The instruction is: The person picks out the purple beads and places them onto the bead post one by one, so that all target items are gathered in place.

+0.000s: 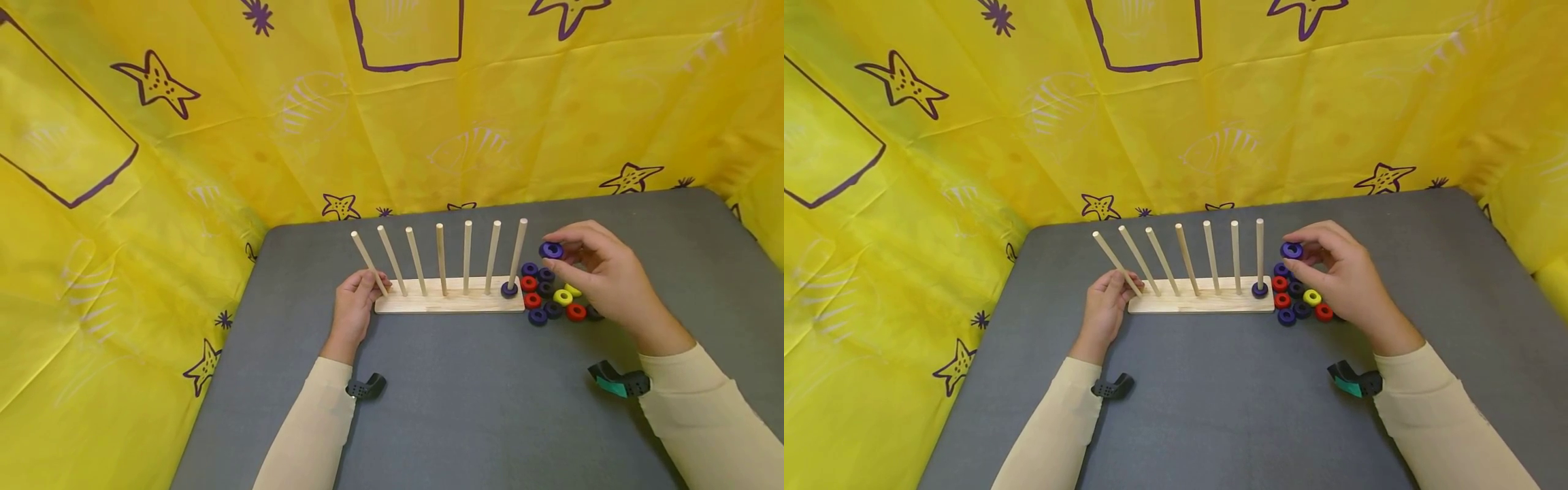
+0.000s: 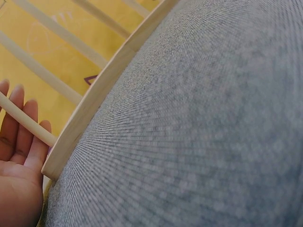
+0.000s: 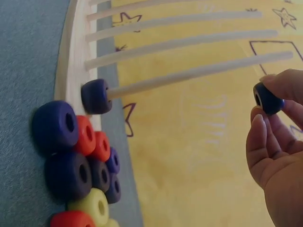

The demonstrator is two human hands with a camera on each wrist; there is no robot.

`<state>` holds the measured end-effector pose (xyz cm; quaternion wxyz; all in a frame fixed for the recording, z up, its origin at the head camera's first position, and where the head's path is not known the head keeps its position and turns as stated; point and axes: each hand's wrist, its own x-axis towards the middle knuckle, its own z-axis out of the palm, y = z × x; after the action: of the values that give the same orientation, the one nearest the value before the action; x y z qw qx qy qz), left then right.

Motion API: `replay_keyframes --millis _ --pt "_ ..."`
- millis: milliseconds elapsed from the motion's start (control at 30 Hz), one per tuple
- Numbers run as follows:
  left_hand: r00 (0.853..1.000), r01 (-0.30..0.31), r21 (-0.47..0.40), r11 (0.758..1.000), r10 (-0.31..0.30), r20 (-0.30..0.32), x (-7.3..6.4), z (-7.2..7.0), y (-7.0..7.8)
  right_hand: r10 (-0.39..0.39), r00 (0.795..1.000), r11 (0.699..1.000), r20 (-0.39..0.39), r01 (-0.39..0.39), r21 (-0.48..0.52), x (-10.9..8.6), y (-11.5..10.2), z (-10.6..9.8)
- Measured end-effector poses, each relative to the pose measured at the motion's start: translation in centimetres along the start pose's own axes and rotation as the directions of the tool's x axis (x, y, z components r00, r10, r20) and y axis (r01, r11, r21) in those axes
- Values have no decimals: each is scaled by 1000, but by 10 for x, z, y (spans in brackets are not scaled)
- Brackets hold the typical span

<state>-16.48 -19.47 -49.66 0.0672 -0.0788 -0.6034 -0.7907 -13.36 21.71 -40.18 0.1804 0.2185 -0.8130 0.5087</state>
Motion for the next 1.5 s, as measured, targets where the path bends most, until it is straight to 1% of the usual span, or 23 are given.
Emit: replay_keyframes --millis 333,567,900,1100,1300,1500 --pt "1000 -10 12 1000 9 11 0 0 0 -80 997 996 -8 81 33 13 -17 -2" --pt "1000 -18 19 1000 18 16 0 1 2 -111 993 992 -25 113 63 23 -30 -3" --pt "1000 -17 35 999 16 24 0 0 1 -130 991 989 -31 132 64 31 -40 -2" --pt "1000 -15 27 1000 14 19 0 -1 -1 -139 989 986 -46 142 86 35 -41 -1" --pt "1000 -9 24 1000 9 11 0 1 0 -154 987 984 -52 158 87 37 -43 -1" --pt "1000 -8 37 999 8 9 -1 1 0 -159 985 982 -59 164 91 39 -46 1"
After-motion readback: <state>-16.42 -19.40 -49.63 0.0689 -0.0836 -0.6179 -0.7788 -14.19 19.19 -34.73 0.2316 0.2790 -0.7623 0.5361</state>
